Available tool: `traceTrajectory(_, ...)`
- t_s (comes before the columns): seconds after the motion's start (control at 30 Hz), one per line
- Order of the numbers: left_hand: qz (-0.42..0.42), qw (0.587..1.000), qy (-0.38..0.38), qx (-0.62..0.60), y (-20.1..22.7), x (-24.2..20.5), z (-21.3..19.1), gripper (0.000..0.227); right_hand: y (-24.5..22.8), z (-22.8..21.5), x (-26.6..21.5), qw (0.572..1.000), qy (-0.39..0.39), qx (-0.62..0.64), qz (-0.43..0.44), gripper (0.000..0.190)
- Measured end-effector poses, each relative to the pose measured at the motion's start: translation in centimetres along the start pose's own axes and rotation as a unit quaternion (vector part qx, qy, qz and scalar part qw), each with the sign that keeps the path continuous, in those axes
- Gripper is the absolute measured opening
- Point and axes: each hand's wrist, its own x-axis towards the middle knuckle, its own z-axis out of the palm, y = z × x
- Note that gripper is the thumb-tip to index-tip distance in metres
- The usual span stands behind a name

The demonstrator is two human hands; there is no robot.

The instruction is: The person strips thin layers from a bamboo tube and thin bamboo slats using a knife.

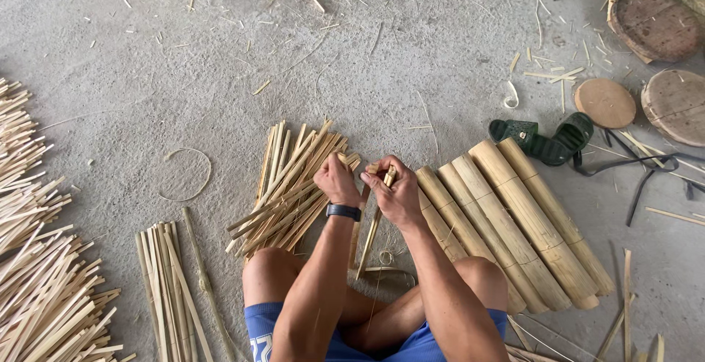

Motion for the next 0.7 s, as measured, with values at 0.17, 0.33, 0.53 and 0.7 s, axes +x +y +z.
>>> traceTrajectory(0.17,-0.003,0.998,0.065,-0.017,5.8,5.5,-6.4,0.032,1.5,-5.5,-0.6,0.954,0.025,0.299,-0.015,0.024)
traceTrajectory(0.33,0.038,0.998,0.026,0.045,8.4,3.4,-5.9,0.058,-0.5,-5.8,-0.8,0.988,-0.01,0.154,0.013,0.015)
traceTrajectory(0.53,0.112,0.969,-0.192,0.11,7.4,1.0,-4.9,0.057,-3.8,-5.6,-0.3,0.981,-0.018,0.121,0.15,0.015)
traceTrajectory(0.7,0.433,0.847,-0.189,0.244,10.3,-0.5,-4.3,0.059,-1.9,-7.1,-0.9,0.997,-0.016,-0.04,0.07,0.015)
